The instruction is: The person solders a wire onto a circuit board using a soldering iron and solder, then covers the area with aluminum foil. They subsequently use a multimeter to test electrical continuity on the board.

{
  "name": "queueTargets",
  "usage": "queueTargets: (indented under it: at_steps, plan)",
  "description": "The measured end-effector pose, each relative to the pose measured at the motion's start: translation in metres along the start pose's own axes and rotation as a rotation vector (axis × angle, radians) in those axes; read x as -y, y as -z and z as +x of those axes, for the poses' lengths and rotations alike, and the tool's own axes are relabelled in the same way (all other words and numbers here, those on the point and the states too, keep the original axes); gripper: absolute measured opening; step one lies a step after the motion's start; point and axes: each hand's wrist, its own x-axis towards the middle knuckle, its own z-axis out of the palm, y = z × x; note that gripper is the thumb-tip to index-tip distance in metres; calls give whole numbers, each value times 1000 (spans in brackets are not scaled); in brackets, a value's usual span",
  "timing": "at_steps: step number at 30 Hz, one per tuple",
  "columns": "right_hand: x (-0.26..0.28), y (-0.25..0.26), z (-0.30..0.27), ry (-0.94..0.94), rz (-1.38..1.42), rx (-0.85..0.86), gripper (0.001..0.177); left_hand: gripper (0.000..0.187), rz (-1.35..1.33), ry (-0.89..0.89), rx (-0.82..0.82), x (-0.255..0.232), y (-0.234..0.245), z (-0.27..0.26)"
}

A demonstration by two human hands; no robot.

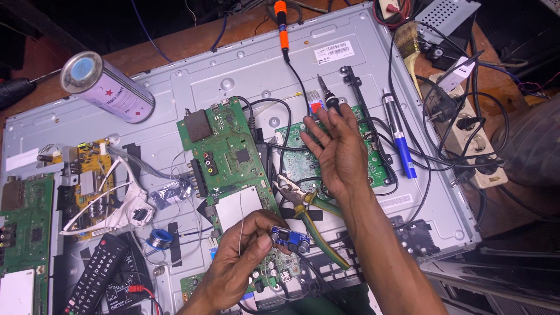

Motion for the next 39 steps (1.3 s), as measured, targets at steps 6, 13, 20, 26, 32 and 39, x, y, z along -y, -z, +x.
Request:
queueTargets:
  at_steps: [6,13,20,26,32,39]
  plan:
    - [-1,0,-24,57,-84,69,86,34,45,27,-36,4,6,-3]
    - [-17,19,-59,151,-282,193,66,36,79,7,-38,0,7,-8]
    - [-35,46,-88,411,-780,427,46,31,50,11,-51,4,9,-11]
    - [-19,61,-112,656,-1014,736,56,32,154,-25,-100,2,9,-12]
    - [-2,70,-128,723,-1159,985,51,22,223,-73,-96,-6,5,-11]
    - [2,67,-137,773,-1184,943,40,27,304,-5,-99,-20,3,-14]
